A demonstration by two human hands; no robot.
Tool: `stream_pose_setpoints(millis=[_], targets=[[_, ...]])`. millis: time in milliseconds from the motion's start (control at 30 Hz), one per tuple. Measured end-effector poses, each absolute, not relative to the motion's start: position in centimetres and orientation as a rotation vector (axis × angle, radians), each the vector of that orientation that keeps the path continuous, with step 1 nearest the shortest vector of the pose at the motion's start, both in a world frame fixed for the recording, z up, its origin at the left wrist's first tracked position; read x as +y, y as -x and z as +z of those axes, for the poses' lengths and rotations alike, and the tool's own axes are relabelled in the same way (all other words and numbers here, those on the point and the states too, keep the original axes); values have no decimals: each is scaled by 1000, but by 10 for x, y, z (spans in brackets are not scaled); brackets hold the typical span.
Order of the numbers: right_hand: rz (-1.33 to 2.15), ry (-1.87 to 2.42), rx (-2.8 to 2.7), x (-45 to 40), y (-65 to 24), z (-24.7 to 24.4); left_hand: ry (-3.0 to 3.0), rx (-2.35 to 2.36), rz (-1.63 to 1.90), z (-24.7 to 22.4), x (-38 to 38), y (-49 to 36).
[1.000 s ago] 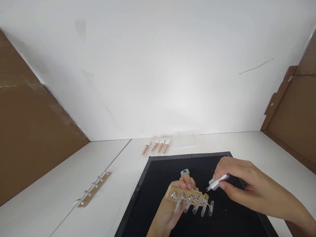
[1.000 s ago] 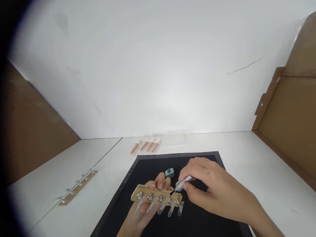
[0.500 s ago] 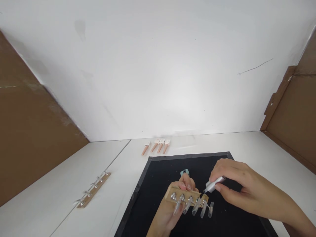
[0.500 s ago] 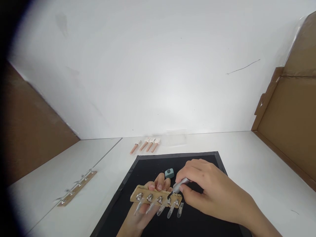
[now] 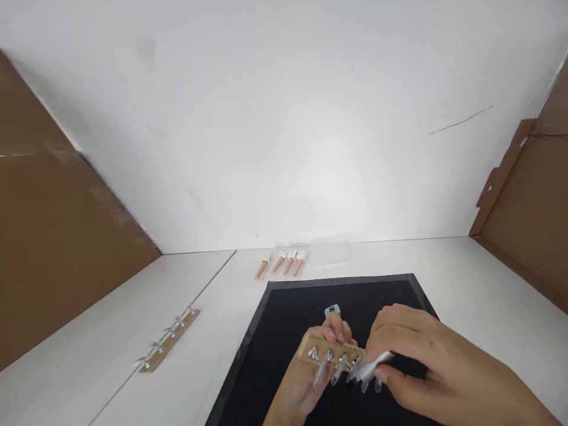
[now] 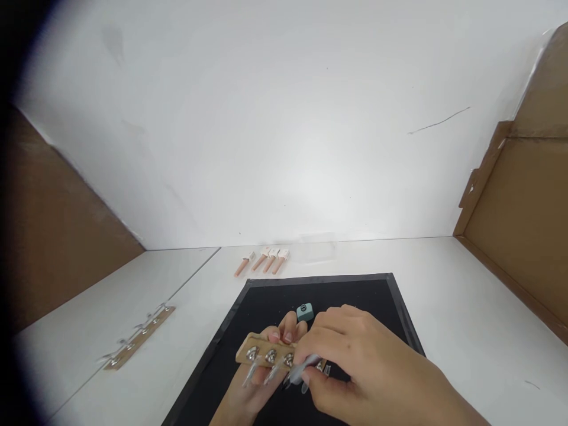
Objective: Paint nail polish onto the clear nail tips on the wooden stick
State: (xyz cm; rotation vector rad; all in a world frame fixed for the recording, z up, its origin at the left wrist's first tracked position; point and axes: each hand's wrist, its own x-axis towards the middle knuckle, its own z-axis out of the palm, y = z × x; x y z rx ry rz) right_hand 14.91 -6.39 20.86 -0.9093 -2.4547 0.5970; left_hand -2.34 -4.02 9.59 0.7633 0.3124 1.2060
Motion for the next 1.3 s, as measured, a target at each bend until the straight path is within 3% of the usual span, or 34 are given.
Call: stream_pose_setpoints(millis=[300,833,1300], targets=[[511,1092,-2360,-65,-163,199,-847,275,1220,88,-45,32],[523,938,-2351,-64,-167,195,-983,268,1217,73,-35,34],[567,1096,-2447,-62,-167,200,-1162,271,1118,75,-35,33]])
